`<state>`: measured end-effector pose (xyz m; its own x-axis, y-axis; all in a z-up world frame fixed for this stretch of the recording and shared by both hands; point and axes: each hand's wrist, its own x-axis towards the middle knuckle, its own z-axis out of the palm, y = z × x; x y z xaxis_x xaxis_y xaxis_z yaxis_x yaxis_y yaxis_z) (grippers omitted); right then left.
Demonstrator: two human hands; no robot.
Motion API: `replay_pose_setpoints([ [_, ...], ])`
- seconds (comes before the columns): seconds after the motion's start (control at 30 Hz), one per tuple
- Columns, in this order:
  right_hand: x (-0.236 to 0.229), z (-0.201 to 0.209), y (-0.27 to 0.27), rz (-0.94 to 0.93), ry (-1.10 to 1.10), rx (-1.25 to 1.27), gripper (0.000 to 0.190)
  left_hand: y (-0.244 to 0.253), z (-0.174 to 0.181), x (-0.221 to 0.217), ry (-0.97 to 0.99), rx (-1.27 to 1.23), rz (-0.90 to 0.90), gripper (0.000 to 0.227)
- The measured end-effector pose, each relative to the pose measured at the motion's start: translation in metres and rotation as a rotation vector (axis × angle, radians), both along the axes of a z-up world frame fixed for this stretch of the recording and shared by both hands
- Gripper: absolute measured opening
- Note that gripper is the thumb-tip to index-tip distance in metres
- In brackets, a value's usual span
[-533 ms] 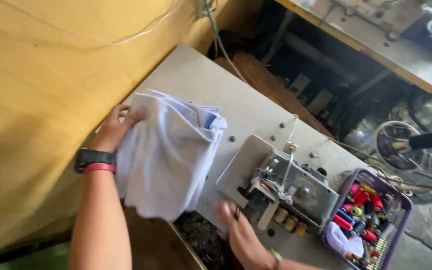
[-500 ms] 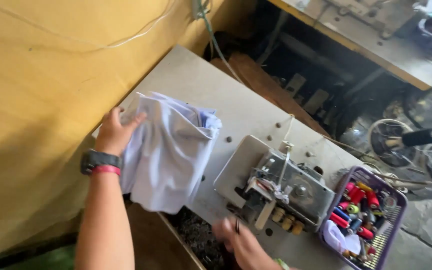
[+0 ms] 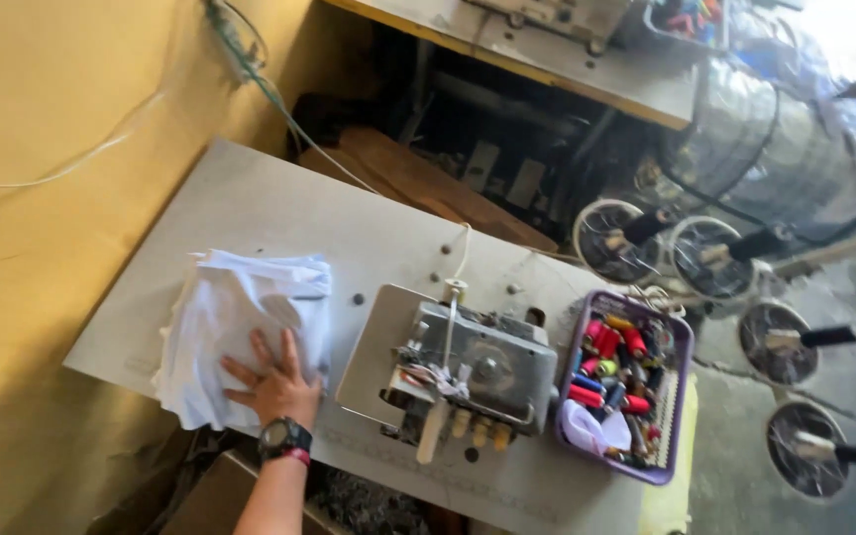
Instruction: Threading an industrial overlock sewing machine by guiding multiple threads through various tension disks and eyelets.
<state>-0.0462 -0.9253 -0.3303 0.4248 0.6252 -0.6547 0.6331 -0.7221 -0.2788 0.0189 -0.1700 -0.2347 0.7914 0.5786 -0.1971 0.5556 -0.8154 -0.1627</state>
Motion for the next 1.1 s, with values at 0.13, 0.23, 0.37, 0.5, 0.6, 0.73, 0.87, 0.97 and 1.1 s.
replay_pose_setpoints([
  [0.13,-0.102,-0.028,-0.141,0.385,-0.166,-0.274,0.042,0.019,0.005,0.022,-0.405,0.072,-0.052,0.112],
  [0.23,-0.123,0.042,-0.103,-0.326,-0.004,-0.209,0.028,0.042,0.049,0.051,-0.202,0.040,0.057,0.132],
  [0.37,-0.049,0.123,-0.058,-1.547,0.238,0.240,0.039,0.034,0.122,0.067,-0.042,-0.232,0.231,0.129],
  [0.5,-0.052,0.169,-0.034,-1.616,0.197,0.025,0.038,0.018,0.109,0.029,-0.229,-0.326,0.311,0.111],
  [0.6,-0.053,0.160,-0.010,-1.439,0.101,-0.113,0.036,-0.008,0.035,-0.036,-1.101,-0.323,0.037,0.064],
  [0.73,-0.006,0.159,0.087,-1.180,-0.298,0.312,0.024,-0.142,0.036,-0.127,-0.692,-0.571,0.349,0.026],
  [0.87,0.077,0.178,0.206,-1.022,-0.315,0.384,0.051,-0.175,-0.087,-0.234,0.126,-0.865,0.039,0.062],
  [0.97,0.101,0.076,0.187,-0.634,-0.323,0.492,0.020,-0.173,-0.076,-0.245,0.484,-1.000,-0.094,0.076],
  [1.1,0.089,0.066,0.121,-0.895,-0.440,0.611,0.013,-0.117,-0.051,-0.246,0.279,-0.926,0.177,0.053],
])
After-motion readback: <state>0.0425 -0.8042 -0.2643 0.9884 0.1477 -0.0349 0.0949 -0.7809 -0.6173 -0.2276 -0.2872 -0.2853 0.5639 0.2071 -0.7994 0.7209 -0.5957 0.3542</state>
